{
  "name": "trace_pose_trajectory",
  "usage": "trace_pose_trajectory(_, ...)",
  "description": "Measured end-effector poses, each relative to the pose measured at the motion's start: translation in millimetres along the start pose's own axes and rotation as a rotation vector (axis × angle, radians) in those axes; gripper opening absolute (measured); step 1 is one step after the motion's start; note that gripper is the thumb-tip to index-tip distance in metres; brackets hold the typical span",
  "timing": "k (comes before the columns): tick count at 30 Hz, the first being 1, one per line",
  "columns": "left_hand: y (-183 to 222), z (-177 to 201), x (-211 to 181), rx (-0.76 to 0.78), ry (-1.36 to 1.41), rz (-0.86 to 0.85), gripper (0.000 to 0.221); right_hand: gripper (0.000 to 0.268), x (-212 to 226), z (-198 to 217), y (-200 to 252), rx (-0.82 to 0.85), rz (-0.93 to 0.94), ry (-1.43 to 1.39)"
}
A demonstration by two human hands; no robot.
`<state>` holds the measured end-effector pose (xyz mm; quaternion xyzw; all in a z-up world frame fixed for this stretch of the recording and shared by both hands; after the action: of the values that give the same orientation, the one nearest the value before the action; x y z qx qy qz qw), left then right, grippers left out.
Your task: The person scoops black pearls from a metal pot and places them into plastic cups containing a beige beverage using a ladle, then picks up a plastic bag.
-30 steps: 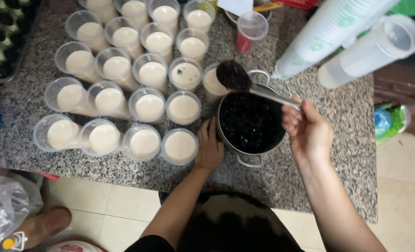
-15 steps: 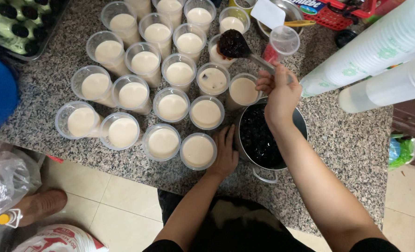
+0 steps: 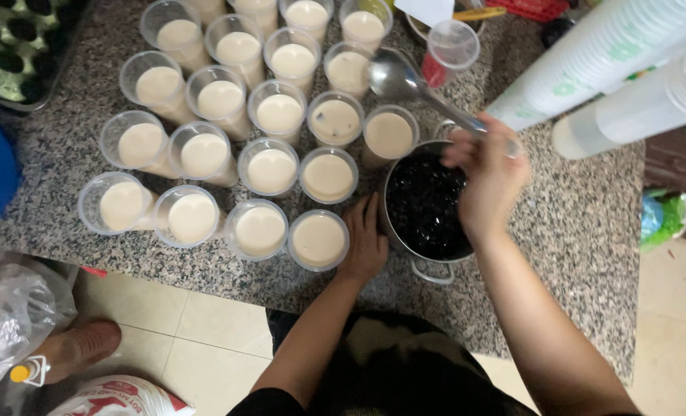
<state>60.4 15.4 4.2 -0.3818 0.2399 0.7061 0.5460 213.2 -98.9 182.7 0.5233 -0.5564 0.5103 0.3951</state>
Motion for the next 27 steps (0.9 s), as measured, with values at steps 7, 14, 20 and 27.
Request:
trace_pose_trajectory(7, 0, -2, 1, 0.036, -0.041, 0.036, 0.082, 0.031, 25, 113, 77, -0.118, -0.046, 0.127)
trace_pose_trajectory(14, -2, -5, 2, 0.029, -0.159, 0.033, 0.085, 0.028, -34, 143, 111, -0.039, -0.175, 0.385)
trace_pose_trajectory(20, 1, -5, 1, -0.003, -0.162, 0.005, 0.086, 0.031, -68, 136, 131, -0.151, -0.491, -0.04)
trace_pose_trajectory(27, 1, -5, 0, 0.0, -0.178, 0.022, 0.088, 0.034, -43, 150, 137, -0.241, -0.651, -0.155)
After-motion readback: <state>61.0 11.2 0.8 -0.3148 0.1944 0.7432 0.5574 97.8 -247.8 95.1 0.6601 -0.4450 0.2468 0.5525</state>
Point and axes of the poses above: each hand's wrist, its own y-axis away from the middle knuckle, its own z-axis out of the back of the hand, x = y × z, the point moved 6 cm from there along -y, towards the middle knuckle
